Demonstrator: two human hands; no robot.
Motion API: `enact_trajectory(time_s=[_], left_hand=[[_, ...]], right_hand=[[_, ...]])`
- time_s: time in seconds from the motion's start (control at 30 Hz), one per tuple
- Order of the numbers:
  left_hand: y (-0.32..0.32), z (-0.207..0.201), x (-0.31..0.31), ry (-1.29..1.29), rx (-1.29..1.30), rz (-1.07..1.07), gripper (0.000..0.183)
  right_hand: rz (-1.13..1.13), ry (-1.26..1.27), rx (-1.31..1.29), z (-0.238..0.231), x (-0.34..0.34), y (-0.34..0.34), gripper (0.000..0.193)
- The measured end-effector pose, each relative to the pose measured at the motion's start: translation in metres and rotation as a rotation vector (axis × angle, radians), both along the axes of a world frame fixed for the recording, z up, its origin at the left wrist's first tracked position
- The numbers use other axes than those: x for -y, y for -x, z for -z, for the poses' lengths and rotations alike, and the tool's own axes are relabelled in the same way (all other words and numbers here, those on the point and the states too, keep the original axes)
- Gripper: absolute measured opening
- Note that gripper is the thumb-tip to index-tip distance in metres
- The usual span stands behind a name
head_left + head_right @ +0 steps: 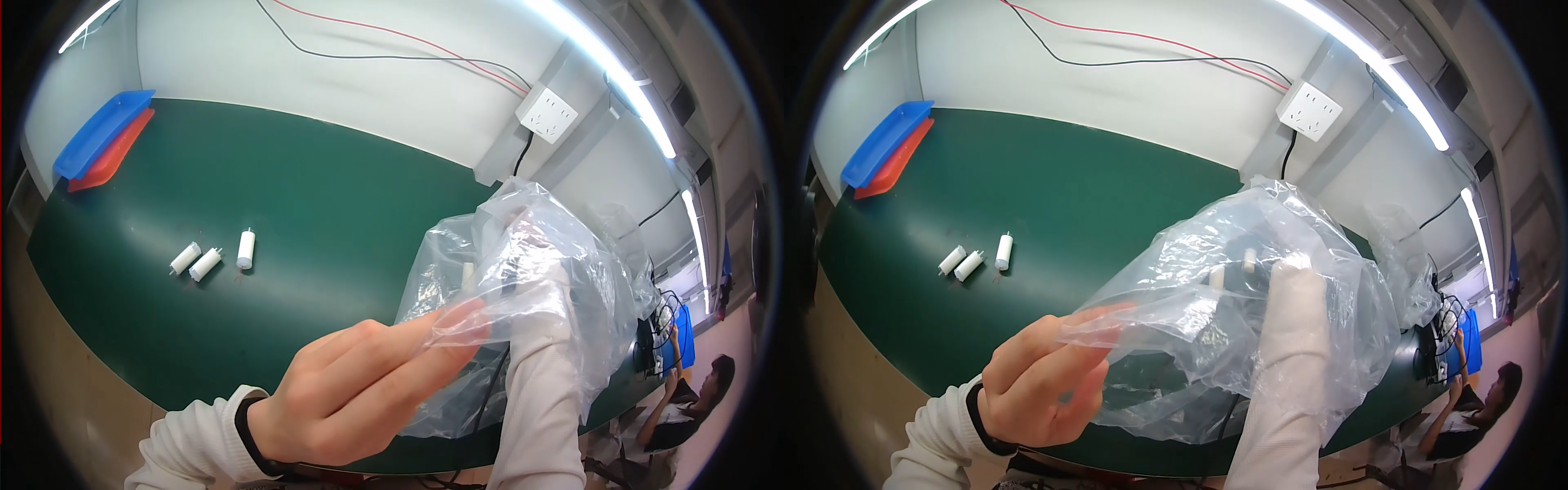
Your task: The person is assembling small white plastic components at a workbench in a factory environment.
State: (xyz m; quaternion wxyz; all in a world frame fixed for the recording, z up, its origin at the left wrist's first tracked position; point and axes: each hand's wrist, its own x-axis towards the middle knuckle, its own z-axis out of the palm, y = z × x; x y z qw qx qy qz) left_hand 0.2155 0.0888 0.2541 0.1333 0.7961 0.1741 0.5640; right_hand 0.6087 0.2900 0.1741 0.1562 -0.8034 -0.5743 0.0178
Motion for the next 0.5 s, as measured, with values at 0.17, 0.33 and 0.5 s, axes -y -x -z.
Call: enact_trajectory(time_s=[0.17,0.33,0.5], left_hand=[[0.001,0.006,-0.003,-0.007,-0.015,-0.018,0.038],[0.001,0.007,-0.004,0.027,-0.002,-0.036,0.04],[0.002,0.003,-0.006,0.004,0.005,-0.064,0.042]], right_hand=[[-0.042,-0.045,0.005,0.008,0.015,-0.011,0.056],[-0.078,-0.09,0.01,0.011,0.026,-0.018,0.055],[-0.113,-0.14,0.022,0.006,0.041,-0.025,0.055]])
